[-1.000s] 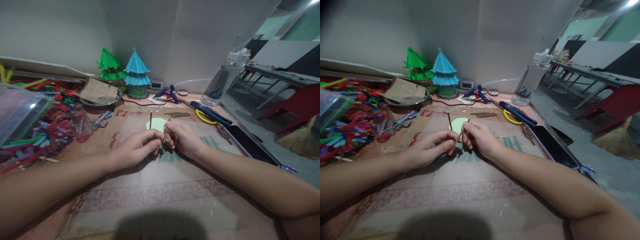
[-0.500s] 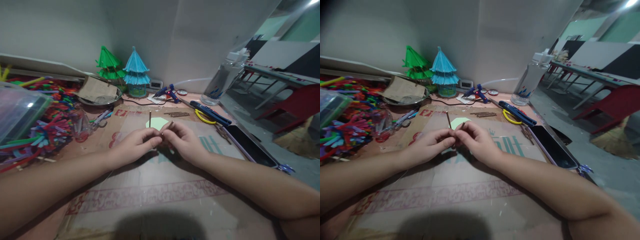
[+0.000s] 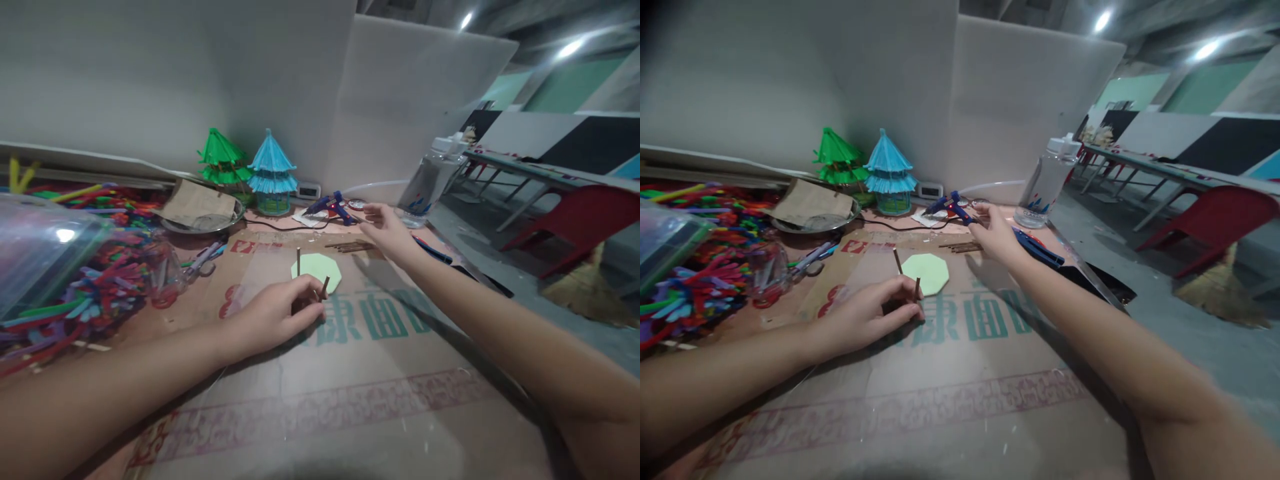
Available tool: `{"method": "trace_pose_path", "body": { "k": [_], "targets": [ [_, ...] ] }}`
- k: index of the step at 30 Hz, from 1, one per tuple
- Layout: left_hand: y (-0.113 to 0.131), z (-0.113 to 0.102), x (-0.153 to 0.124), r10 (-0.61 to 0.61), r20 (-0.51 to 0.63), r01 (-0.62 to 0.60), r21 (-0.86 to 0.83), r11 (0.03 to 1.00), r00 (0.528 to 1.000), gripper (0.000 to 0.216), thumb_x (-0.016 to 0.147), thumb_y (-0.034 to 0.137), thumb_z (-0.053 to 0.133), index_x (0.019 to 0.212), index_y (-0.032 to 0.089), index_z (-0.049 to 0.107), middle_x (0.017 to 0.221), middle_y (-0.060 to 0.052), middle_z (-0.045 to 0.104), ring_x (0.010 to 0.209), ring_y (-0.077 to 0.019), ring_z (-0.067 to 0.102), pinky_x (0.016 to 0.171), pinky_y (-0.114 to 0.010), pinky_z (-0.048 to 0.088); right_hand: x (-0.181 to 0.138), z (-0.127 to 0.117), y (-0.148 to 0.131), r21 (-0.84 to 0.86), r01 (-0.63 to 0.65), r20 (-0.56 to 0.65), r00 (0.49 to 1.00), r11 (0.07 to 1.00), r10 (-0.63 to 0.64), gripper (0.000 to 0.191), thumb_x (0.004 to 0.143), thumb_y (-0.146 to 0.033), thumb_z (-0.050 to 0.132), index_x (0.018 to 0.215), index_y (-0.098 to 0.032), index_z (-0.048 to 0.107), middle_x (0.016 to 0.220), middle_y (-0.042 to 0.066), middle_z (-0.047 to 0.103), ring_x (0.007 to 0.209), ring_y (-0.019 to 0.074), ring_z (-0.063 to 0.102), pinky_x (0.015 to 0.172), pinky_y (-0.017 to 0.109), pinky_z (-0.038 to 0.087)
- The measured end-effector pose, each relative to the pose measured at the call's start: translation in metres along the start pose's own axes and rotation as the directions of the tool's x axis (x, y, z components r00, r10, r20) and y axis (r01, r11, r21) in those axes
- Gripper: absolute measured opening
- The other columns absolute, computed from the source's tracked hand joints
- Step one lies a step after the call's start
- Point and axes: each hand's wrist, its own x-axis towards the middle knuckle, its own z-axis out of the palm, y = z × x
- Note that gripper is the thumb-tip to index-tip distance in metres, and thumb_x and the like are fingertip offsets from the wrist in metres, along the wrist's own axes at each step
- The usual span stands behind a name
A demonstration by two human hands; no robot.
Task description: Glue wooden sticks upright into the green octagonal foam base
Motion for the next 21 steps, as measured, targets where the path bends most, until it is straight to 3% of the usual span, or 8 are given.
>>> {"method": "trace_pose_path", "body": {
  "k": [1,4,9,15,21],
  "targets": [
    [0.000,0.000,0.000,0.002,0.002,-0.002,0.004,1.000,1.000,0.009,0.097,0.031,0.054,0.094,0.022,0.052,0.089,0.000,0.075,0.076,-0.0153,0.068,0.071,-0.027,0.048,0.013,0.000,0.005,-0.101,-0.024,0.071,0.997,0.995,0.032,0.050,0.082,-0.018,0.065,0.131,-0.013,0.055,0.141,0.018,0.059,0.131,0.0280,0.057,0.113,0.043,0.042],
    [0.002,0.000,0.001,-0.004,-0.007,0.004,0.032,0.999,1.000,0.009,0.096,0.030,0.054,0.094,0.022,0.053,0.088,0.000,0.074,0.077,-0.0157,0.068,0.070,-0.027,0.048,0.050,0.009,0.013,-0.154,-0.020,0.179,0.983,0.988,0.048,0.058,0.075,-0.018,0.076,0.130,-0.011,0.060,0.144,0.020,0.060,0.135,0.0335,0.054,0.118,0.046,0.037],
    [0.002,-0.002,0.000,-0.010,0.002,0.010,0.042,0.999,1.000,0.009,0.096,0.031,0.055,0.096,0.022,0.055,0.089,-0.002,0.074,0.080,-0.0166,0.068,0.071,-0.027,0.048,0.088,0.041,0.024,-0.118,-0.074,0.239,0.966,0.990,0.101,0.033,0.078,-0.025,0.080,0.106,-0.013,0.067,0.110,0.016,0.075,0.098,0.0262,0.070,0.093,0.041,0.055],
    [0.002,-0.002,0.000,-0.003,0.007,0.003,0.023,1.000,1.000,0.009,0.095,0.030,0.056,0.092,0.022,0.055,0.086,-0.001,0.073,0.075,-0.0151,0.066,0.067,-0.025,0.047,0.090,0.070,0.034,-0.089,-0.112,0.193,0.973,0.990,0.128,0.019,0.075,-0.017,0.081,0.086,-0.014,0.065,0.085,0.012,0.071,0.087,0.0256,0.067,0.081,0.035,0.055],
    [0.003,-0.002,0.000,-0.020,0.027,0.019,0.030,0.999,0.999,0.009,0.097,0.031,0.054,0.095,0.022,0.055,0.084,0.000,0.074,0.074,-0.0156,0.067,0.067,-0.026,0.047,0.085,0.055,0.024,0.050,-0.144,0.286,0.950,0.988,0.124,0.017,0.081,-0.021,0.077,0.094,-0.015,0.069,0.077,0.006,0.072,0.064,0.0168,0.063,0.067,0.031,0.053]
  ]
}}
